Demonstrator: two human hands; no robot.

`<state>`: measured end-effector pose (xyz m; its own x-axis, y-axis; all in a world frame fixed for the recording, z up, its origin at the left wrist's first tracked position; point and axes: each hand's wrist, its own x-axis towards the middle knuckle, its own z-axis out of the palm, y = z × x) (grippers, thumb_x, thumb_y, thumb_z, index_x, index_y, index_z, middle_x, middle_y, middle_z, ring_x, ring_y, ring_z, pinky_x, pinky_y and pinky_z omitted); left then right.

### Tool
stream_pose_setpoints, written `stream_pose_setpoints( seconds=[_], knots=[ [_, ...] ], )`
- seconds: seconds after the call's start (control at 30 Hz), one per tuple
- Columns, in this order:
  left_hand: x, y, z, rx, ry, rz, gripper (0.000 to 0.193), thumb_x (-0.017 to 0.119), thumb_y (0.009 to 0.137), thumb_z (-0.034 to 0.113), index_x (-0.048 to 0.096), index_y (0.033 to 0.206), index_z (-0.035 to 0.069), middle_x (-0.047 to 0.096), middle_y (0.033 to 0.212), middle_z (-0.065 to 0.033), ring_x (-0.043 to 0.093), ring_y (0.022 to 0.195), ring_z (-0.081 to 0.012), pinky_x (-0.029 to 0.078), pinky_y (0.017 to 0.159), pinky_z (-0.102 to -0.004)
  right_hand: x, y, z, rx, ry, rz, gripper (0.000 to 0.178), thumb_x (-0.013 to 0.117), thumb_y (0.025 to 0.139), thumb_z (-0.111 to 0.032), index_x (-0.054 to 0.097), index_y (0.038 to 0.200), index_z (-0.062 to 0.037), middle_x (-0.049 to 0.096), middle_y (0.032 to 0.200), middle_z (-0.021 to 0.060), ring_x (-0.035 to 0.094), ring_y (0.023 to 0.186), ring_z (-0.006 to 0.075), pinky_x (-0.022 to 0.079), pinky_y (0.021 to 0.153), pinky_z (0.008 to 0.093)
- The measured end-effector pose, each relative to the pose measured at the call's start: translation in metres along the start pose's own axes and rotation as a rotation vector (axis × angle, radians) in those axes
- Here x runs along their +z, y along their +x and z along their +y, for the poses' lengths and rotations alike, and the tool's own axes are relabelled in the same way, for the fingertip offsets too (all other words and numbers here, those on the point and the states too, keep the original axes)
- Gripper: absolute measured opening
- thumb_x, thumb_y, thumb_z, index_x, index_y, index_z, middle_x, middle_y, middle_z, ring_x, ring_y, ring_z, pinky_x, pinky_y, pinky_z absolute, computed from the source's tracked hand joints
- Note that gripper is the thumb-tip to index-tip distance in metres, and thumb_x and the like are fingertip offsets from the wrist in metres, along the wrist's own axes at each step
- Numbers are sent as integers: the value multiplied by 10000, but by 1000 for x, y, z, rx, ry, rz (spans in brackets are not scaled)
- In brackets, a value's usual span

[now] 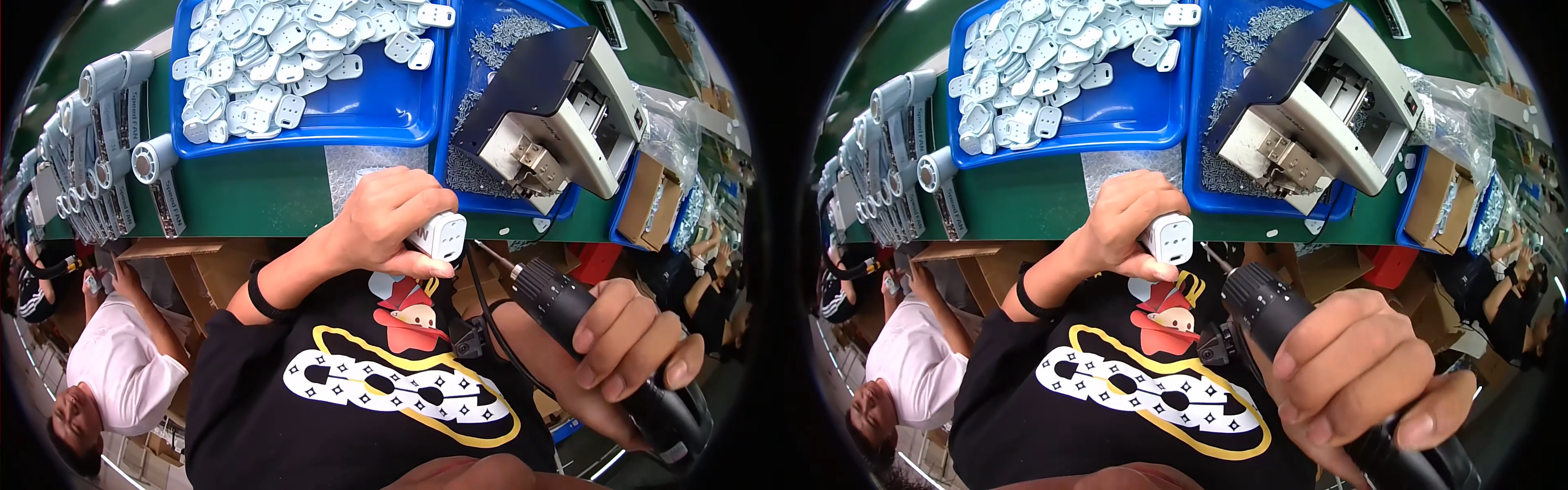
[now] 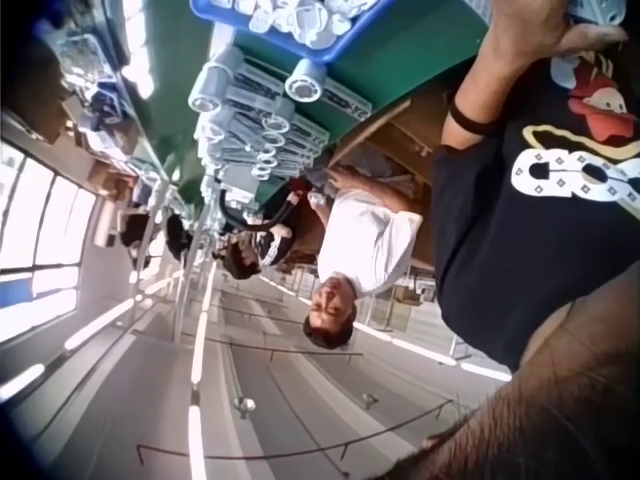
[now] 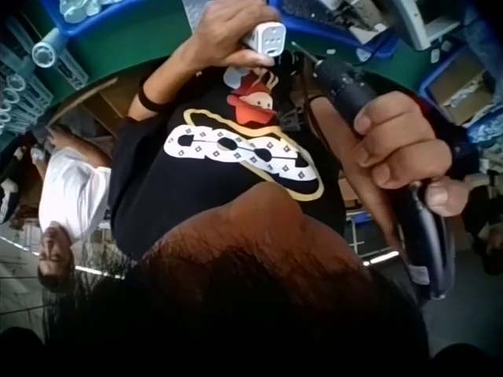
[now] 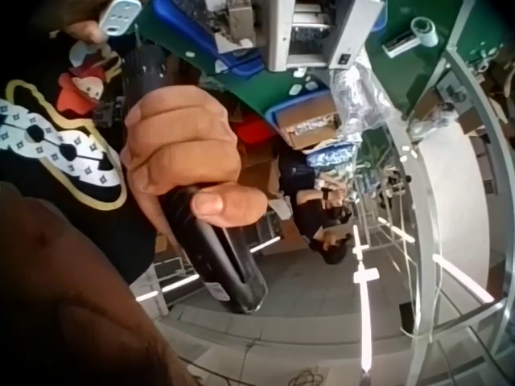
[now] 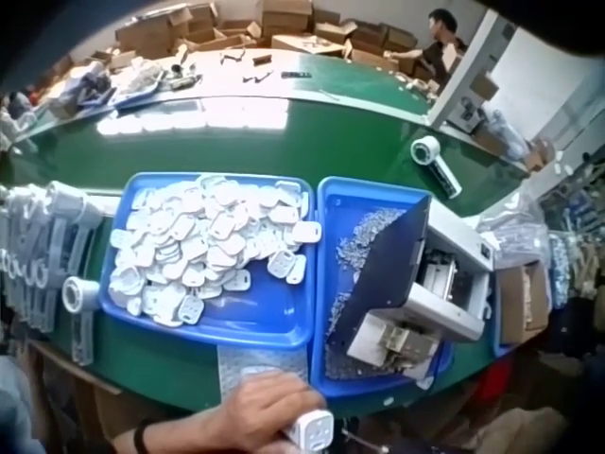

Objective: The person picks up a fan part and a white cover, fits them together, and secures the assembly by driving a screw into the cover with a power screwdriver. They then set the completed fan aside and repeat the process with another set of parts.

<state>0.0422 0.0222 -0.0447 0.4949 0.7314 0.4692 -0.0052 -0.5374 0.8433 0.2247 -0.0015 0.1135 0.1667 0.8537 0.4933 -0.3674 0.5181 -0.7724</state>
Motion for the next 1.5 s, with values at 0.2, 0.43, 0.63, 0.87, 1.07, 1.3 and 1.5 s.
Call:
stream_pose_setpoints(
  seconds=[0.2,0.43,0.63,0.87,1.07,1.3,1.5],
  knots=[
    [0,1,0,-11,8,15,593,758,771,560,620,988,25,592,812,-82,587,660,-270,454,583,-366,13,9,8,83,-21,-44,555,597,898,-594,521,1050,-66,576,729,1,574,577,109,469,609,270],
    [-1,4,-1,37,20,-14,631,699,821,604,594,976,1,601,789,-87,583,621,-265,445,541,-372,-3,16,23,127,54,-132,471,610,926,-534,517,1039,-86,579,735,-6,589,598,107,485,627,268],
    [-3,7,3,12,39,-1,575,723,810,564,591,959,24,571,792,-79,579,655,-259,448,574,-366,-12,24,30,191,134,-248,470,618,932,-535,511,1026,-88,559,721,-13,563,581,99,462,605,258],
    [-9,12,10,39,107,-58,577,727,806,572,602,970,34,586,808,-74,599,677,-236,465,583,-359,-1,-3,15,45,194,140,564,596,926,-609,486,1058,-72,536,684,15,524,520,126,453,548,288],
    [-106,79,21,289,731,-315,556,710,819,591,624,1018,78,621,827,-57,651,754,-236,519,644,-342,-41,-56,27,98,-86,269,794,548,866,-762,514,1165,-27,524,702,35,495,523,139,411,520,286],
    [-240,165,-140,-97,1270,-193,423,692,868,442,637,1070,74,688,1006,-170,673,948,-377,523,869,-481,-20,-103,89,242,-447,314,512,756,842,13,473,1268,-18,591,779,73,571,606,141,504,596,298],
    [-247,130,-59,275,1343,387,383,615,911,415,653,1079,74,697,948,-177,682,907,-378,536,836,-466,39,-28,99,356,-985,-100,482,794,816,-59,513,1207,-44,667,782,64,656,653,156,536,611,308]
  ],
)
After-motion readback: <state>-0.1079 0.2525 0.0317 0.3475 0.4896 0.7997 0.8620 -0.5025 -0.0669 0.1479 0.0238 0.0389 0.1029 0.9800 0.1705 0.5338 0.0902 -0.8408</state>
